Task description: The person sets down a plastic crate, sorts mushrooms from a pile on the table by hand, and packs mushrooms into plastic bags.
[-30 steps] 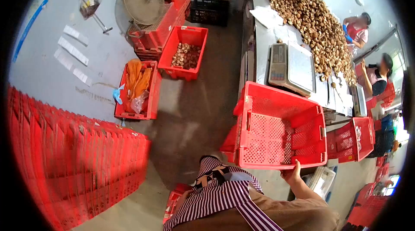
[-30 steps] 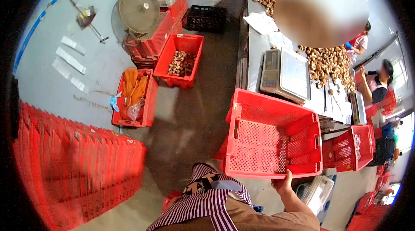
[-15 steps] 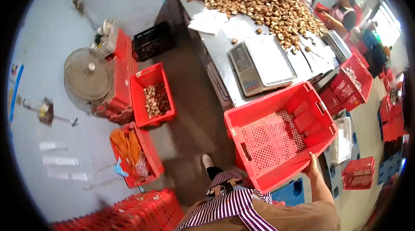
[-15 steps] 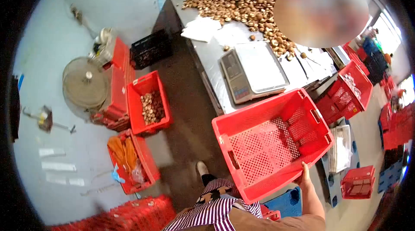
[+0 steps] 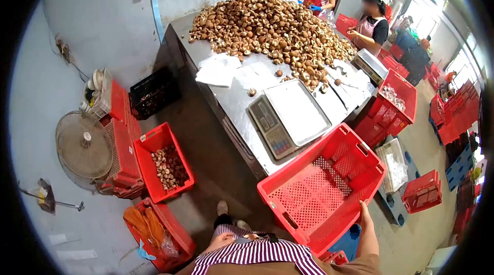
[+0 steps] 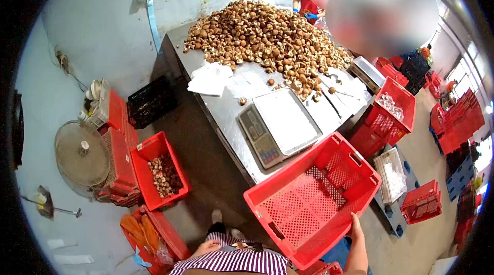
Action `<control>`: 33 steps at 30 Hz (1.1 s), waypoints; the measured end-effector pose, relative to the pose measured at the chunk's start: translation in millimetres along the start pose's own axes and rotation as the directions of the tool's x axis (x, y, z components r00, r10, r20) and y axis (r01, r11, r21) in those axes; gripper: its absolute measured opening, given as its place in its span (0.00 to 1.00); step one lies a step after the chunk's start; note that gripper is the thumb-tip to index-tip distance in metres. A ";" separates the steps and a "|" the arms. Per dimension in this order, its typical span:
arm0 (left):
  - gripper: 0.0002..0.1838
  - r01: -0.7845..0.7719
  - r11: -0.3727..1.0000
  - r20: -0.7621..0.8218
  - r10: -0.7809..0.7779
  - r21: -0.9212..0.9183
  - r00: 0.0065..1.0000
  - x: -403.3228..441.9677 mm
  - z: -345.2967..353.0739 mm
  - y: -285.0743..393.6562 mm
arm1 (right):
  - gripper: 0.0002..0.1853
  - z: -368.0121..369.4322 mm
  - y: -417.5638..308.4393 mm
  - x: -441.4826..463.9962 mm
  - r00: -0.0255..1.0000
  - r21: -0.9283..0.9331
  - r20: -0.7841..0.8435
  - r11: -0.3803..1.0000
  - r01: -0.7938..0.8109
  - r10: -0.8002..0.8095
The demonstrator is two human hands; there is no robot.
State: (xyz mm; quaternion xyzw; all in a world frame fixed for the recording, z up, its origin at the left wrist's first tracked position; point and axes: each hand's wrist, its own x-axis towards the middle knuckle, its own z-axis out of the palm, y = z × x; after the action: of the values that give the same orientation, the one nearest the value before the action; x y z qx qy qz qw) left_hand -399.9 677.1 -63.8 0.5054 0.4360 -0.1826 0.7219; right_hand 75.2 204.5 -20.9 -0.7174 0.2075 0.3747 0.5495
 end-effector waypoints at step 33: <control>0.17 -0.668 0.642 0.158 0.666 0.376 0.729 289.1 -290.2 589.0 | 0.18 380.3 -298.1 68.0 0.189 -0.377 -0.677 0.556 0.741 -0.712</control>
State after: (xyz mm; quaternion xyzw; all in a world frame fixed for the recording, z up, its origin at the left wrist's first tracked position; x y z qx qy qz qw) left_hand 45.8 1235.1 5.2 0.7684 0.1691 0.0082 0.6172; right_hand 212.0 663.6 71.8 -0.8020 0.0638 -0.2808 0.5234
